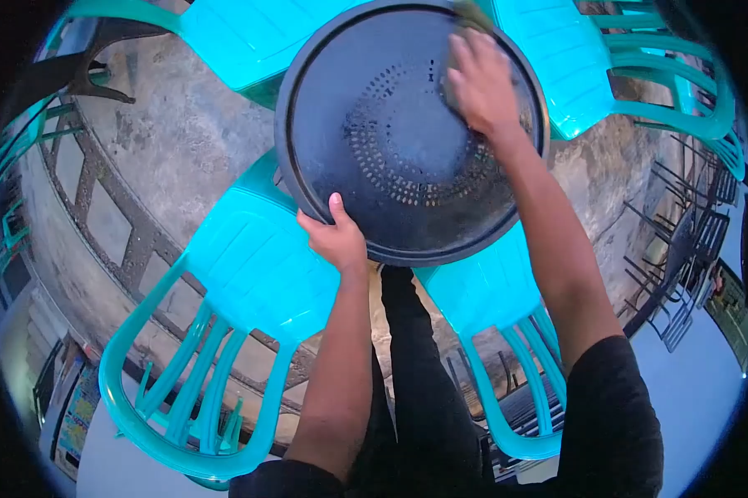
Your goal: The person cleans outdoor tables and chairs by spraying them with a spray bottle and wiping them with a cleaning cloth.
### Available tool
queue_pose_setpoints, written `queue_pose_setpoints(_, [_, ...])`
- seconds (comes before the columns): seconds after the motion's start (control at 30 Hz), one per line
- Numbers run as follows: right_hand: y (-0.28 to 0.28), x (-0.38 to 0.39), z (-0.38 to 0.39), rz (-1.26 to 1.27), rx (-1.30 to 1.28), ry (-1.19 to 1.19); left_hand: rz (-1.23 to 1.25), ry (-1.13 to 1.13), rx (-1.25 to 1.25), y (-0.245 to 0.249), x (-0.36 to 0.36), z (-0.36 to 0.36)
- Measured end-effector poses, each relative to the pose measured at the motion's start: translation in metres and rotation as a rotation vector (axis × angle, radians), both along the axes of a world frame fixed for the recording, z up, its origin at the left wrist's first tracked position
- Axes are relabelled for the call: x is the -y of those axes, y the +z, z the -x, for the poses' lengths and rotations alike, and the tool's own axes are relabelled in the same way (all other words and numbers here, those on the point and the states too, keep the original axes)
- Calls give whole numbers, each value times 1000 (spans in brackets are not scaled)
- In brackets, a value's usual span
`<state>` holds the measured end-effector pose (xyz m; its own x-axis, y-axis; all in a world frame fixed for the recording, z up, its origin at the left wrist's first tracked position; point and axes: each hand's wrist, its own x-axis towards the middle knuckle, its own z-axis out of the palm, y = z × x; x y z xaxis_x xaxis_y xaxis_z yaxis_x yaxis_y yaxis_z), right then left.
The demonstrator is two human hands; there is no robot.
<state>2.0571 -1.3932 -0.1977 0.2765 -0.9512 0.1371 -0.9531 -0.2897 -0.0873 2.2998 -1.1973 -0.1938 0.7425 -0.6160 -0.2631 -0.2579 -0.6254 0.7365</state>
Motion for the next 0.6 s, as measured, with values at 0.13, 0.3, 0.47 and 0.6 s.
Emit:
queue_pose_setpoints(0.13, [4,-90,26,14,-24,-298,-54,7,21,1,-4,1])
queue_pose_setpoints(0.3, [15,-174,-85,-153,97,-335,-55,13,79,-6,-2,-5])
queue_pose_setpoints(0.47, [21,-83,-139,-224,78,340,-55,-13,125,-17,-7,-7])
queue_pose_setpoints(0.6, [6,-11,-108,47,-36,163,-29,19,2,-6,-4,-6])
